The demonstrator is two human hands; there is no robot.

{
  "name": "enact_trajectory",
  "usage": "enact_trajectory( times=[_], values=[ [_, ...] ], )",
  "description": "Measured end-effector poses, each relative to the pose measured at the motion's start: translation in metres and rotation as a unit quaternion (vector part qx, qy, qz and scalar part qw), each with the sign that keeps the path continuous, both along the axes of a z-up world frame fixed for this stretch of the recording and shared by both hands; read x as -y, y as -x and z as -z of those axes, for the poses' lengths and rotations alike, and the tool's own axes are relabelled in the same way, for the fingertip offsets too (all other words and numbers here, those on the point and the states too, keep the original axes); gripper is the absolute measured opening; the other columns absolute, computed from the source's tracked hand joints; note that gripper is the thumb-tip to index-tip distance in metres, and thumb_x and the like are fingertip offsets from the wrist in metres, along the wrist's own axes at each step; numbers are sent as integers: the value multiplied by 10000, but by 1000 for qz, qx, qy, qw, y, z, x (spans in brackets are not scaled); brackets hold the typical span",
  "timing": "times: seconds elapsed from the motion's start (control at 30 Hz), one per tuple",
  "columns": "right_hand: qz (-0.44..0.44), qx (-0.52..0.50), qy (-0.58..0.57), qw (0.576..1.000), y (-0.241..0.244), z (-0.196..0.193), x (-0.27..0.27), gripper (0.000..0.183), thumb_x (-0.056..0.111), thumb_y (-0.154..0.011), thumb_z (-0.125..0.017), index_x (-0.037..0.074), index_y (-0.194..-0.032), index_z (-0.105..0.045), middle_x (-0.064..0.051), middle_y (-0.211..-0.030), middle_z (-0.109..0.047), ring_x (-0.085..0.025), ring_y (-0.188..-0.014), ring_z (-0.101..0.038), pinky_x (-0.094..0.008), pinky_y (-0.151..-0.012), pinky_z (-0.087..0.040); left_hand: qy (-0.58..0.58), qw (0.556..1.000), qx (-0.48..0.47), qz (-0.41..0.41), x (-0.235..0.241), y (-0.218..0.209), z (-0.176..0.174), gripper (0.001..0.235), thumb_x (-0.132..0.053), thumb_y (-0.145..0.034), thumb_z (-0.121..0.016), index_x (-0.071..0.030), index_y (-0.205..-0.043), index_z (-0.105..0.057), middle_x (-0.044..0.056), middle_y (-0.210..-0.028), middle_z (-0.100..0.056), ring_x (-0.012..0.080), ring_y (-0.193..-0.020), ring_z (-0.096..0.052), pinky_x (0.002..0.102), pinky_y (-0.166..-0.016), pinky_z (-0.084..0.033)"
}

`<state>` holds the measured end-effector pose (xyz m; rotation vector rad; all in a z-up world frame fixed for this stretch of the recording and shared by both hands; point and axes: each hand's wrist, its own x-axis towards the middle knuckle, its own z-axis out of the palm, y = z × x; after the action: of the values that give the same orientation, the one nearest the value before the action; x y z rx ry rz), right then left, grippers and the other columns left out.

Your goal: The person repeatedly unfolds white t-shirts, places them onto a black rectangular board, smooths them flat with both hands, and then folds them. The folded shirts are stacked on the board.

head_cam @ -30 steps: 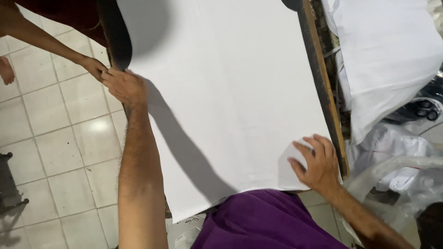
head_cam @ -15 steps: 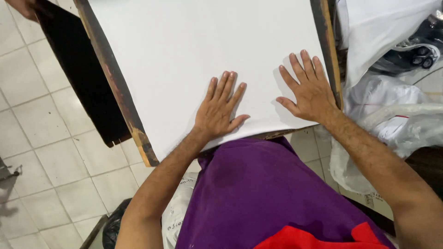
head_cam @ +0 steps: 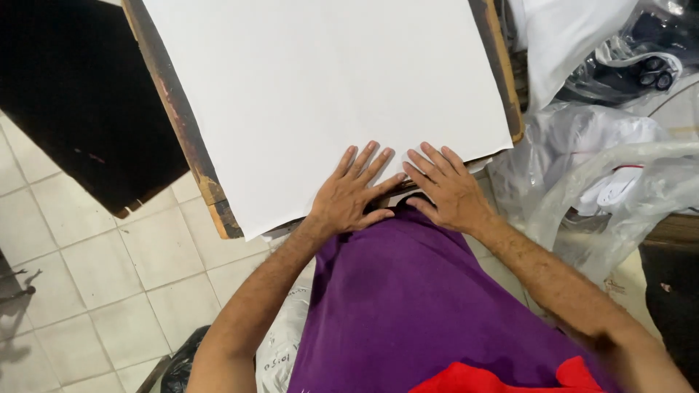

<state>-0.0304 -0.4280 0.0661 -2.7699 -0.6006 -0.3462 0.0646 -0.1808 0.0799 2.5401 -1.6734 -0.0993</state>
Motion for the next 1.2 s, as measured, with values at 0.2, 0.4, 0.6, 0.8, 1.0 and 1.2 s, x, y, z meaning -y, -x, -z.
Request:
enact_trajectory(
  times=[0.2, 0.4, 0.6, 0.8, 1.0, 1.2],
  values=[
    [222, 38, -9, 974, 10, 10, 35, 725, 482, -1073, -483, -48, -1563, -409, -274, -1628, -323, -436, -1506, -254, -584, -1208, -156, 41, 999, 3, 35, -4, 8, 18, 698, -745, -995, -289, -399, -1602, -275, 14, -1709, -188, 282, -1580, -123, 504, -1281, -82],
    [284, -23, -89, 954, 68, 25, 35, 611, 363, -1066, -555, 17, -1558, -449, -230, -1671, -249, -424, -1520, -227, -601, -1204, -187, 265, 937, -182, -135, -23, -26, 19, 739, -529, -913, -702, -267, -1553, -442, 29, -1449, -603, 242, -1300, -595, 401, -1110, -487],
    [439, -162, -331, 819, 135, 83, 82, 317, 288, -1089, -588, 154, -1358, -690, -166, -1326, -661, -390, -1288, -570, -475, -1069, -465, 29, 972, -3, -234, -41, -10, 1, 844, -703, -1020, -357, -120, -1630, -334, 267, -1675, -217, 418, -1562, -120, 569, -1254, -7],
    [488, -124, -307, 808, 130, 154, 173, 452, 114, -792, -877, 202, -1222, -766, -98, -1159, -710, -314, -1120, -672, -326, -883, -574, -45, 990, -41, -129, 3, 18, -2, 1017, -919, -846, -255, -278, -1636, -237, 139, -1709, -166, 348, -1583, -55, 511, -1281, -3],
    [418, -15, -190, 888, 53, 171, 255, 337, 77, -813, -852, 197, -1120, -785, -49, -1024, -630, -313, -1047, -671, -421, -962, -504, 87, 953, -146, -249, 94, -10, 1, 738, -592, -1033, -465, -213, -1634, -266, 108, -1687, -239, 295, -1551, -216, 460, -1290, -136],
    [265, 15, -136, 955, -19, 184, 300, 412, -10, -768, -879, 114, -1115, -696, -58, -1044, -529, -290, -1055, -563, -394, -935, -485, -30, 956, -61, -285, 200, 3, 1, 895, -740, -1004, -317, -138, -1656, -202, 237, -1697, -39, 393, -1568, 28, 547, -1259, 67]
  ],
)
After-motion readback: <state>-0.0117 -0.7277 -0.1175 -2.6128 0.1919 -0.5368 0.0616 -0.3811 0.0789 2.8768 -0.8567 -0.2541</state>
